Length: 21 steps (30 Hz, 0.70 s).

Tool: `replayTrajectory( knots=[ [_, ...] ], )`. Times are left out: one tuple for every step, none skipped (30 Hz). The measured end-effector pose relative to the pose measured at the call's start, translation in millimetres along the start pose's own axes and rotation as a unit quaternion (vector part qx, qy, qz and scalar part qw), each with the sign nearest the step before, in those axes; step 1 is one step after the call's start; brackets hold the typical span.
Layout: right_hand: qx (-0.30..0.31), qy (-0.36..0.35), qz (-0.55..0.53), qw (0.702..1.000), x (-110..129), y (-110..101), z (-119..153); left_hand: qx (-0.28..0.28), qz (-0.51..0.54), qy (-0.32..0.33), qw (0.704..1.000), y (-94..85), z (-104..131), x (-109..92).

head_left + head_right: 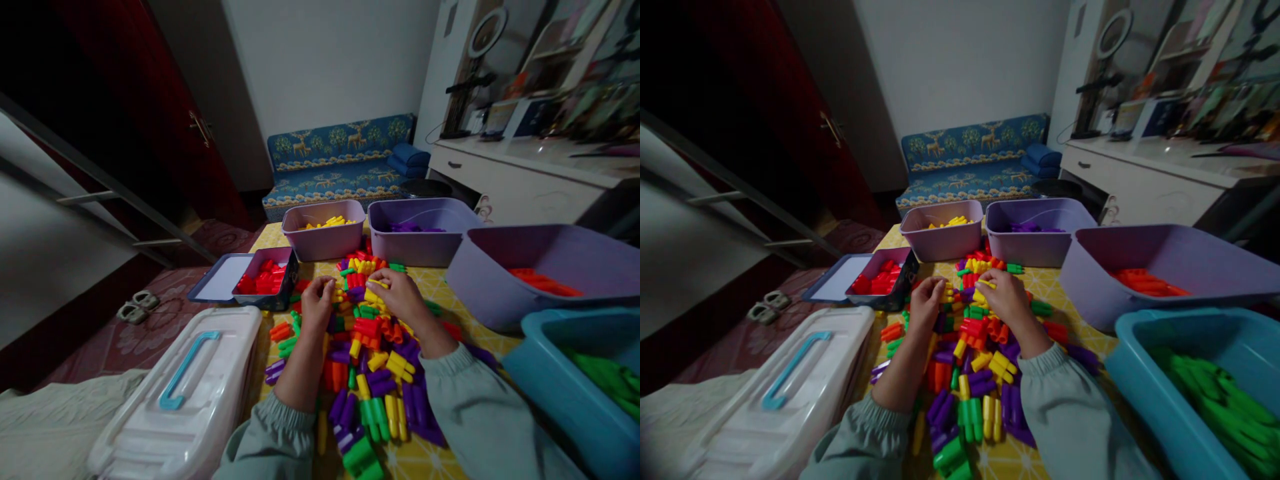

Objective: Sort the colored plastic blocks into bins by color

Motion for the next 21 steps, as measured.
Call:
replayTrajectory(
  knots=[
    [-0.015, 0.006, 0.006, 1.000, -5.0, -2.1, -1.5, -0.004, -0.003, -0.006, 1.000, -1.4, -0.4, 1.0],
    [-0.027, 0.011, 0.014, 0.999, -9.5, -3.1, -2.7, -0.003, -0.005, -0.014, 1.000, -2.0, -0.6, 1.8],
    [-0.035, 0.012, 0.025, 0.999, -13.4, -2.9, -3.5, 0.000, -0.006, -0.024, 1.000, -2.0, -0.5, 2.6],
    [-0.042, 0.009, 0.038, 0.998, -16.5, -1.8, -3.9, 0.006, -0.007, -0.035, 0.999, -1.5, -0.4, 3.5],
    [-0.045, 0.003, 0.051, 0.998, -18.8, 0.1, -4.0, 0.011, -0.008, -0.045, 0.999, -0.8, -0.2, 4.3],
    [-0.045, -0.007, 0.062, 0.997, -20.5, 2.7, -4.0, 0.013, -0.007, -0.052, 0.999, -0.2, 0.0, 4.9],
    [-0.043, -0.016, 0.071, 0.996, -21.9, 5.3, -3.7, 0.012, -0.004, -0.055, 0.998, 0.2, 0.1, 5.1],
    [-0.040, -0.023, 0.079, 0.996, -23.1, 8.0, -3.5, 0.008, 0.002, -0.054, 0.999, 0.3, 0.3, 5.0],
    [-0.034, -0.026, 0.088, 0.995, -24.2, 10.6, -3.2, 0.003, 0.013, -0.051, 0.999, 0.2, 0.5, 4.5],
    [-0.029, -0.027, 0.097, 0.995, -25.2, 12.6, -2.9, -0.002, 0.028, -0.050, 0.998, -0.2, 0.7, 3.8],
    [-0.026, -0.027, 0.104, 0.994, -25.9, 14.2, -2.5, -0.006, 0.049, -0.052, 0.997, -0.7, 1.0, 2.9],
    [-0.024, -0.027, 0.109, 0.993, -26.4, 15.2, -2.1, -0.008, 0.074, -0.060, 0.995, -1.4, 1.0, 1.8],
    [-0.024, -0.028, 0.112, 0.993, -26.5, 15.7, -1.7, -0.011, 0.102, -0.071, 0.992, -2.4, 0.6, 0.1],
    [-0.025, -0.028, 0.113, 0.993, -26.3, 15.9, -1.2, -0.012, 0.132, -0.084, 0.988, -3.8, -0.8, -2.5],
    [-0.027, -0.029, 0.113, 0.993, -26.0, 15.8, -0.8, -0.012, 0.164, -0.098, 0.981, -5.3, -3.6, -5.9],
    [-0.028, -0.028, 0.113, 0.993, -25.5, 15.6, -0.3, -0.013, 0.199, -0.115, 0.973, -7.0, -8.2, -10.2],
    [-0.030, -0.026, 0.114, 0.993, -25.0, 15.3, 0.1, -0.012, 0.237, -0.133, 0.962, -8.6, -14.9, -15.6],
    [-0.031, -0.022, 0.115, 0.993, -24.4, 15.1, 0.4, -0.012, 0.278, -0.157, 0.948, -9.8, -23.7, -21.3],
    [-0.032, -0.018, 0.119, 0.992, -23.9, 15.0, 0.7, -0.016, 0.318, -0.184, 0.930, -10.6, -34.6, -27.4],
    [-0.033, -0.013, 0.123, 0.992, -23.3, 15.0, 0.8, -0.027, 0.356, -0.204, 0.912, -11.4, -47.6, -34.4],
    [-0.032, -0.009, 0.127, 0.991, -22.8, 15.1, 1.0, -0.029, 0.389, -0.216, 0.895, -10.9, -62.2, -42.0]
  ],
)
Point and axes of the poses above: each hand's wrist, its own z-axis away from the middle knuckle, its own y-axis out of the palm, x = y × z, the point moved 4 cm from there along -z, towards the middle knuckle, and after that the axes turned 2 degrees about x, right-handed, at the moved point
